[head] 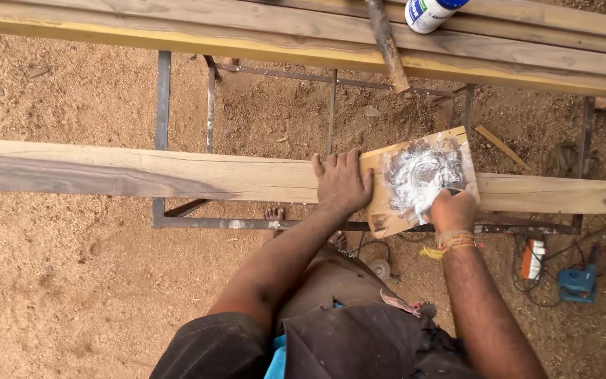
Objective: Applying white wood filler paste to a wooden plank using a hand applicator.
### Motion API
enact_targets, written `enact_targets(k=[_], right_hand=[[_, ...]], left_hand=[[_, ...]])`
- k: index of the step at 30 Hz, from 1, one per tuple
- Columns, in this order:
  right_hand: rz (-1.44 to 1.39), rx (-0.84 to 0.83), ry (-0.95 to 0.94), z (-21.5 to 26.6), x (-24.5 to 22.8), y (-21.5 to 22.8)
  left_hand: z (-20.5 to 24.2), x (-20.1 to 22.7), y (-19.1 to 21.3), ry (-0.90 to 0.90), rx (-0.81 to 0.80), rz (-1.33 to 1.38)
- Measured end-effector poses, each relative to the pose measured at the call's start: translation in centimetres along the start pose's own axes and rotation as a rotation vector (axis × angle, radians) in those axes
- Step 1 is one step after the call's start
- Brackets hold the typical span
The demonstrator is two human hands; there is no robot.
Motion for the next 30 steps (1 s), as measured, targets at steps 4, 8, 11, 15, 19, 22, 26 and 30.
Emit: enact_targets(k=[4,8,11,15,19,22,26,30], right_hand=[[-0.648,0.144,-0.247,-1.1,1.1,0.0],[-1.011,0.110,-0.437,-1.5,1.6,0.2],[-0.834,0.068,-0.246,-0.6,0.6,2.1],[-0.158,0.078,0.151,0.5,-0.9,1.7],[0.772,0.481,0.892,3.9,-1.1,-2.5],[0.795,0.517,1.011,5.4,0.3,-1.6],[0.861,0.107,0.680,6.7,-3.4,4.6],[0.682,0.154,0.807,-0.9,-4.5,3.6]], left_hand=[[-0.1,-0.1,-0.5,-0.006,-0.023,0.011],[-0.1,0.0,-0.3,-0.010,-0.012,0.001],[0.2,0.2,0.0,-0.002,-0.044,-0.026],[-0.3,-0.1,-0.6,-0.024,0.050,-0.014],[0.3,0.3,-0.1,0.008,0.001,-0.028],[0.1,0.2,0.0,0.013,0.016,-0.022],[0.0,-0.2,-0.7,-0.016,0.094,-0.033],[0.0,0.1,-0.4,0.003,0.080,-0.065]])
Point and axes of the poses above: each hand's wrist, its own z-axis away from the middle knuckle, its own y-axis out of the back of the hand, x = y × z, the point moved 9 cm from there along -z, towards the middle knuckle, and after that the axes turned 7 degrees about z, right-handed, at the moved point
